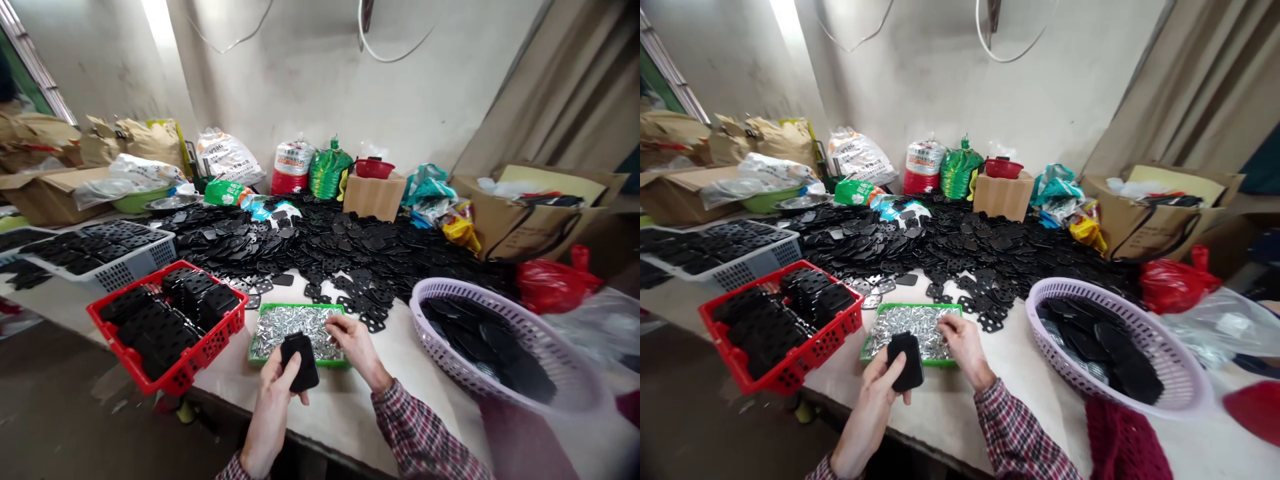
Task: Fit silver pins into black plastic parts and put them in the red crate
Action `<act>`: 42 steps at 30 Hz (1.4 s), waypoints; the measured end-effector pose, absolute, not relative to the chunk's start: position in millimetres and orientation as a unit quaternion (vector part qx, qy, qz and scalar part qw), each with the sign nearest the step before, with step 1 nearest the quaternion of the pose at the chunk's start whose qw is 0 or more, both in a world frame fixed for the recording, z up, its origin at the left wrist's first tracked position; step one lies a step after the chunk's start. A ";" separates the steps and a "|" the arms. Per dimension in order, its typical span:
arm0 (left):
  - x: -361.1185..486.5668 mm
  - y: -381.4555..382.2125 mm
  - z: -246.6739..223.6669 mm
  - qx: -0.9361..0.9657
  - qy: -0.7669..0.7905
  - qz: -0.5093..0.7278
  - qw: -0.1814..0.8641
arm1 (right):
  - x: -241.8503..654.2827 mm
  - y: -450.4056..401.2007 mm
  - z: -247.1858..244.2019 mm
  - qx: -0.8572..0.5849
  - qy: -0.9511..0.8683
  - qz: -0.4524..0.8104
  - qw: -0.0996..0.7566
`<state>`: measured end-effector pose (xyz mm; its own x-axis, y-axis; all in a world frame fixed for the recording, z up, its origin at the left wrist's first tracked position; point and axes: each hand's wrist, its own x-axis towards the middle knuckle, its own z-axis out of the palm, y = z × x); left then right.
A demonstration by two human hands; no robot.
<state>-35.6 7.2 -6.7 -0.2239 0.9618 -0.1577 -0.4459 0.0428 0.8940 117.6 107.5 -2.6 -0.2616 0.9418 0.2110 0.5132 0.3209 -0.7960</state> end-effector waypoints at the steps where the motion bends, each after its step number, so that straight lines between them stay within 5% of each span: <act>1: -34.6 7.5 -5.8 0.278 0.453 0.631 0.565 | 117.7 104.5 1.3 -0.480 -0.715 0.349 0.368; 5: -31.3 8.7 -2.7 0.252 0.422 0.629 0.602 | 120.2 89.3 16.0 -0.355 -0.545 0.622 0.437; 8: -27.1 8.5 -0.9 0.265 0.417 0.622 0.608 | 123.3 80.8 22.2 -0.314 -0.453 0.697 0.458; 20: -10.8 8.2 9.2 0.353 0.447 0.578 0.584 | 133.6 72.7 27.3 -0.321 -0.447 0.664 0.507; 42: -13.4 11.7 8.2 0.421 0.468 0.545 0.554 | 139.4 69.6 38.2 -0.383 -0.594 0.544 0.453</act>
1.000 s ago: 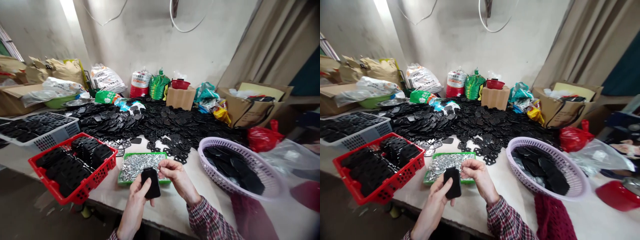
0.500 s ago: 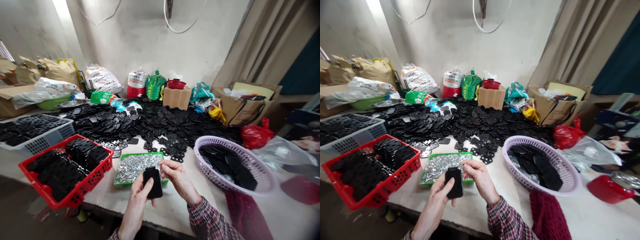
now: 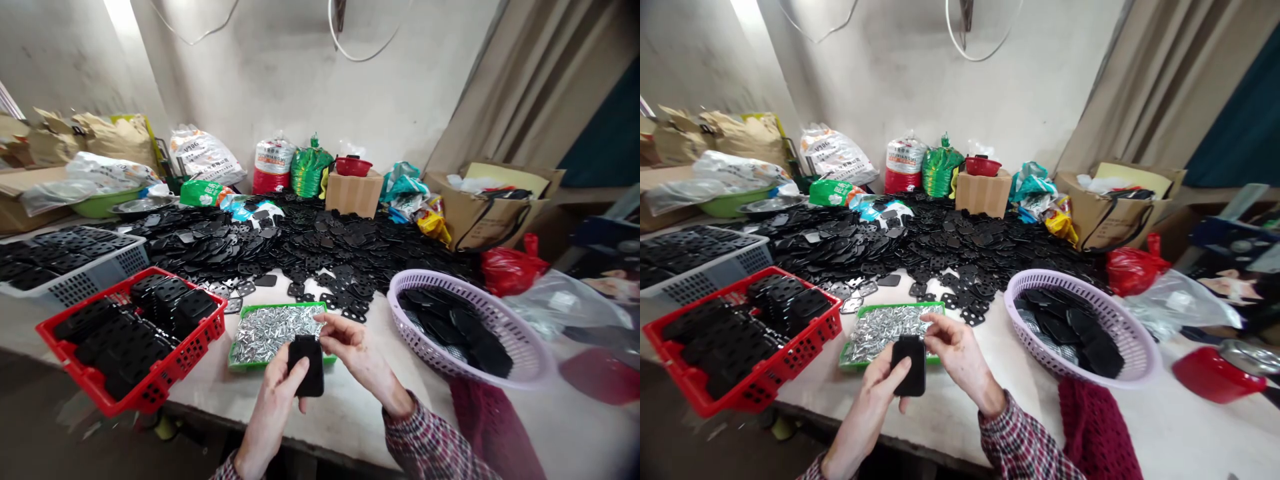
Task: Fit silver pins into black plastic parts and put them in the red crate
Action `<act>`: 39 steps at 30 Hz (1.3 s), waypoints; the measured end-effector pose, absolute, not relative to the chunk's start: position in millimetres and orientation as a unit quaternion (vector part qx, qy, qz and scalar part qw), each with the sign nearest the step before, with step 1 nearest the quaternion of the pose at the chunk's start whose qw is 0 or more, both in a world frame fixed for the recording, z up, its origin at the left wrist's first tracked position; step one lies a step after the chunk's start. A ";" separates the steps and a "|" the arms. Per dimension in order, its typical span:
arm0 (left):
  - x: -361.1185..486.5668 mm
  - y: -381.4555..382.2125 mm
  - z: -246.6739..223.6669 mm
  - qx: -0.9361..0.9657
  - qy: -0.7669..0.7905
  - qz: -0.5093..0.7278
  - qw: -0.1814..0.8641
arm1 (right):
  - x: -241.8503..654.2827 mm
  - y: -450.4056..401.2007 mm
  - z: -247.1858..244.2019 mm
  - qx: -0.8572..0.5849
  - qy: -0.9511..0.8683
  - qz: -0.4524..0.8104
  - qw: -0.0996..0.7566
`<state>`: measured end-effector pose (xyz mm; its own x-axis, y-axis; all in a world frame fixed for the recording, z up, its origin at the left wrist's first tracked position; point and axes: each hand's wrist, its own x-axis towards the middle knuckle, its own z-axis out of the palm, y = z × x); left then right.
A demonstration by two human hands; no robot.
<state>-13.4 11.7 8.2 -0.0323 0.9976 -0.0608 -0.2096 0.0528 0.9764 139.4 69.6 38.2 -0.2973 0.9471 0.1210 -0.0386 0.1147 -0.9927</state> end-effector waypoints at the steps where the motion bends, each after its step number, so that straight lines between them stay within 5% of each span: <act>1: -14.6 11.8 8.8 0.424 0.469 0.539 0.556 | 140.0 68.4 38.9 -0.390 -0.616 0.517 0.449; 8: -20.2 12.8 6.4 0.433 0.494 0.513 0.552 | 144.0 55.5 52.7 -0.421 -0.786 0.231 0.390; 16: -13.9 5.7 3.5 0.256 0.339 0.590 0.686 | 129.3 47.8 40.0 -0.423 -0.740 0.200 0.484; 26: -31.8 1.2 -21.4 0.159 0.253 0.636 0.712 | 116.4 48.6 23.1 -0.342 -0.828 0.078 0.437; 33: -53.0 6.2 -7.6 0.161 0.337 0.689 0.621 | 120.6 96.4 12.4 -0.515 -0.819 0.121 0.222; 39: -50.5 5.9 -7.3 0.259 0.413 0.667 0.563 | 95.1 99.1 -11.7 -0.521 -0.822 0.144 0.180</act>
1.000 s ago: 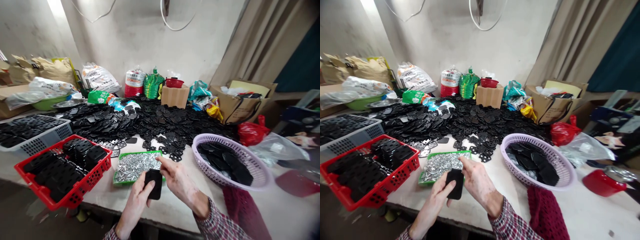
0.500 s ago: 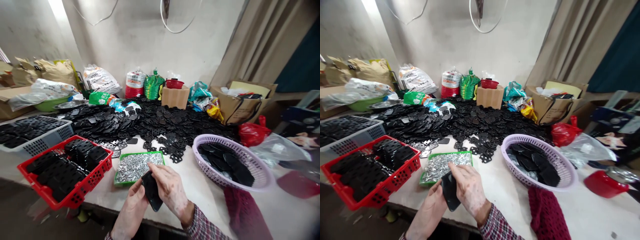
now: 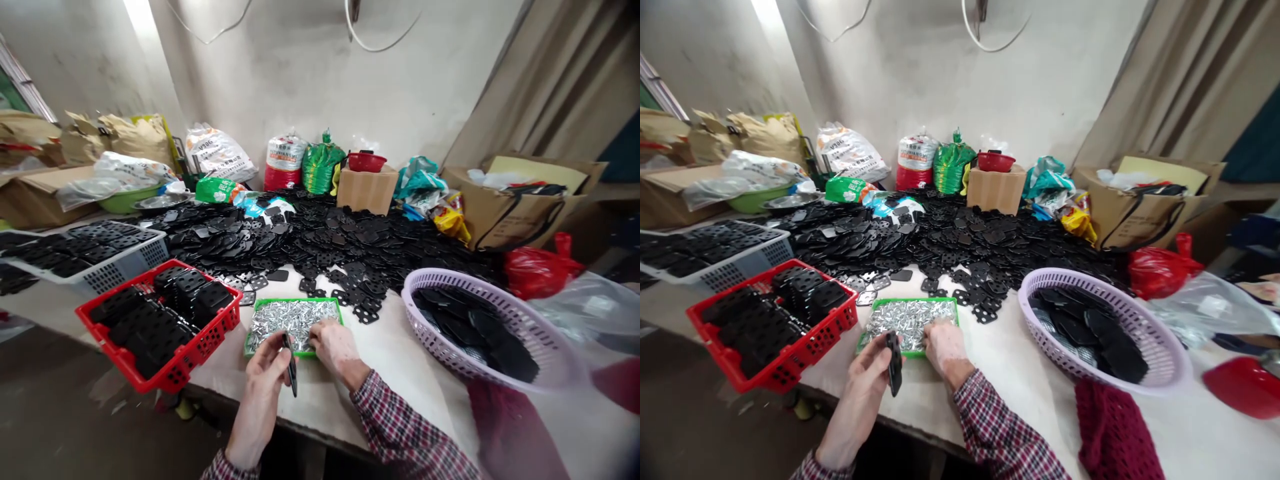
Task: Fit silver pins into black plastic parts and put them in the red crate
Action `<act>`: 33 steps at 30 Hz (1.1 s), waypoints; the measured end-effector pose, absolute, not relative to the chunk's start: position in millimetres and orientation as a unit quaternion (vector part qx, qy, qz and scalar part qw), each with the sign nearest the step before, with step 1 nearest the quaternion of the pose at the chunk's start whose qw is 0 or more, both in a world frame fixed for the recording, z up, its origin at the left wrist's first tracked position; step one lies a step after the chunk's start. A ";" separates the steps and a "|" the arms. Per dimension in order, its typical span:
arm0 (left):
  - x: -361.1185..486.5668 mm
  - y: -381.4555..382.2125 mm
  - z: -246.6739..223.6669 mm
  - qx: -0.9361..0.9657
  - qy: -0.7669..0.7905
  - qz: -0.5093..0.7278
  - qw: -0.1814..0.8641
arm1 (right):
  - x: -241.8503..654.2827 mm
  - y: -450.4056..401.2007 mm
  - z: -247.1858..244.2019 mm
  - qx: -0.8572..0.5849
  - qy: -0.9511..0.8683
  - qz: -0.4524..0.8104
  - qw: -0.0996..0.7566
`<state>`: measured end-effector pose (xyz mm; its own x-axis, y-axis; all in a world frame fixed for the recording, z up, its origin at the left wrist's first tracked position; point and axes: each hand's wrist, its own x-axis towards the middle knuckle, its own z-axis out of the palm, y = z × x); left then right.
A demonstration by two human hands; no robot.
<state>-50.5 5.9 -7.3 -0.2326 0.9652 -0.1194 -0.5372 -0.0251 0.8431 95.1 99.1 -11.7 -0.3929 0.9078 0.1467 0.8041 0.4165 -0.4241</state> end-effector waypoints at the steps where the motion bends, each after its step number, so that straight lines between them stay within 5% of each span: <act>1: -50.9 5.8 -6.6 0.287 0.438 0.659 0.540 | 93.6 98.8 -13.5 -0.523 -0.818 0.152 0.184; 9: -53.3 12.3 7.9 0.393 0.600 0.582 0.383 | 115.9 106.4 -9.4 -0.504 -0.757 0.279 0.308; 21: -34.8 26.9 -0.9 0.436 0.590 0.555 0.393 | 126.1 92.9 9.1 -0.351 -0.460 0.661 0.479; 33: -24.5 34.4 3.0 0.491 0.577 0.529 0.382 | 126.2 80.4 24.3 -0.367 -0.529 0.585 0.493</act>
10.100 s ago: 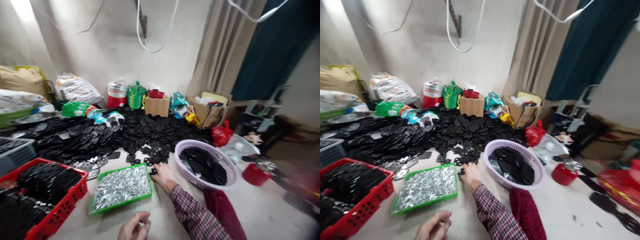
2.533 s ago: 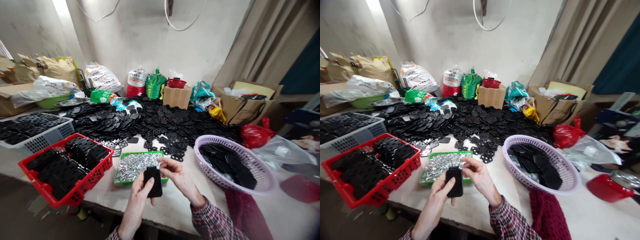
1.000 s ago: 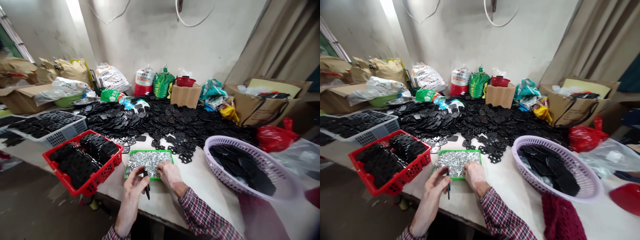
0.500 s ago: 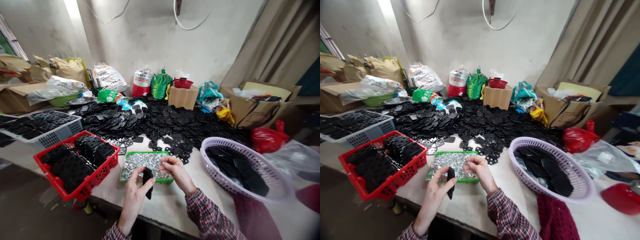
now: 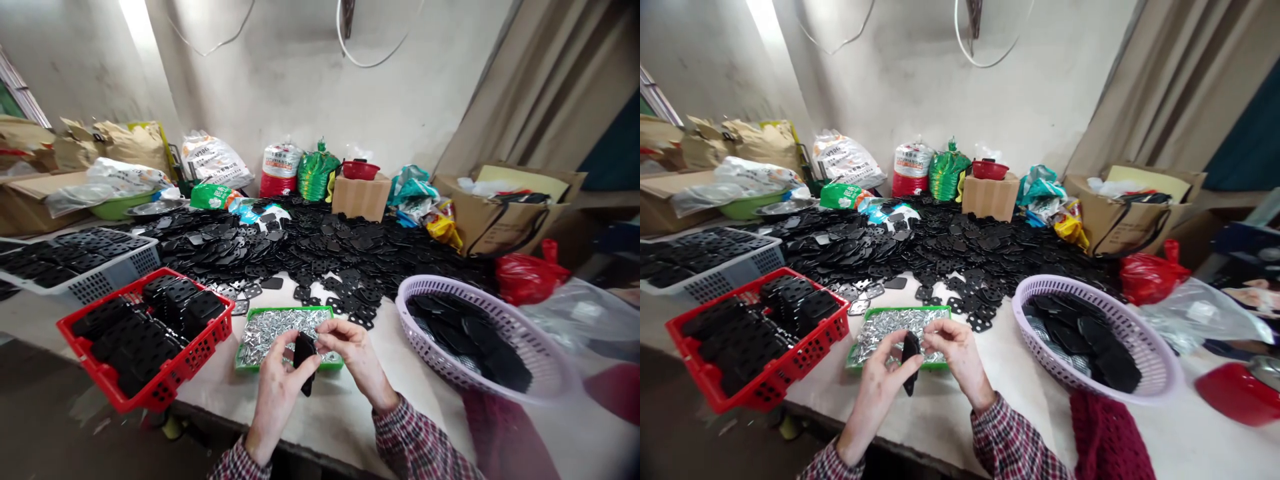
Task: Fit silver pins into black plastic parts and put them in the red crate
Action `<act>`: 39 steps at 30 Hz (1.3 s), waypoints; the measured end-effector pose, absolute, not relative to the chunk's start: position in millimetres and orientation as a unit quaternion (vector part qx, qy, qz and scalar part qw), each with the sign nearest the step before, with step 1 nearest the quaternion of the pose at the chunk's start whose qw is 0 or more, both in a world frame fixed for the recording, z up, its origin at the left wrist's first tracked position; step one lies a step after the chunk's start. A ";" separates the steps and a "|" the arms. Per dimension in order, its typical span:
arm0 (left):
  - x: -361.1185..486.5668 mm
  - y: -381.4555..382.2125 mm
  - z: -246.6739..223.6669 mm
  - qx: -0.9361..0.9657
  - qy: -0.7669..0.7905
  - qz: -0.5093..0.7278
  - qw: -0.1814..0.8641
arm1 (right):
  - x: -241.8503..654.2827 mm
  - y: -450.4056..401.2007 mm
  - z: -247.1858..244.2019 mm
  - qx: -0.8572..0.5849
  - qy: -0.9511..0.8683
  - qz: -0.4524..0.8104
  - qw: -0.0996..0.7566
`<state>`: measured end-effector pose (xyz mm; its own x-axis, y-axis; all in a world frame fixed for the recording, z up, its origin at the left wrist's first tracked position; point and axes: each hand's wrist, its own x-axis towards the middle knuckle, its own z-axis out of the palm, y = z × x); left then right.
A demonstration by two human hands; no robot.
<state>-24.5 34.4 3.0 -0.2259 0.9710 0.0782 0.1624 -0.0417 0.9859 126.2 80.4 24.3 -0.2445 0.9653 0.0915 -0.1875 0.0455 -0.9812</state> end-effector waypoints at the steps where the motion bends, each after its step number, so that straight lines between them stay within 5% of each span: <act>1: -24.5 34.5 3.3 0.495 0.580 0.526 0.376 | 125.8 80.0 24.9 -0.369 -0.539 0.575 0.494; 16: -21.3 38.3 -0.6 0.524 0.594 0.553 0.258 | 123.0 74.8 14.0 -0.412 -0.603 0.464 0.502; 32: -17.9 31.7 -5.0 0.622 0.575 0.520 0.113 | 117.6 62.0 45.8 -0.500 -0.758 0.224 0.356; 36: -23.9 30.7 -0.4 0.597 0.587 0.524 0.159 | 120.7 69.0 45.0 -0.459 -0.711 0.371 0.383; 39: -32.4 27.0 6.1 0.547 0.579 0.505 0.333 | 125.8 74.4 43.7 -0.377 -0.656 0.523 0.392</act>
<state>-32.4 27.0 6.1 -0.1812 0.9692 0.1671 0.2971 -0.1080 0.9487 125.8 74.4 43.7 -0.4084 0.9050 0.1188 0.0850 0.1673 -0.9822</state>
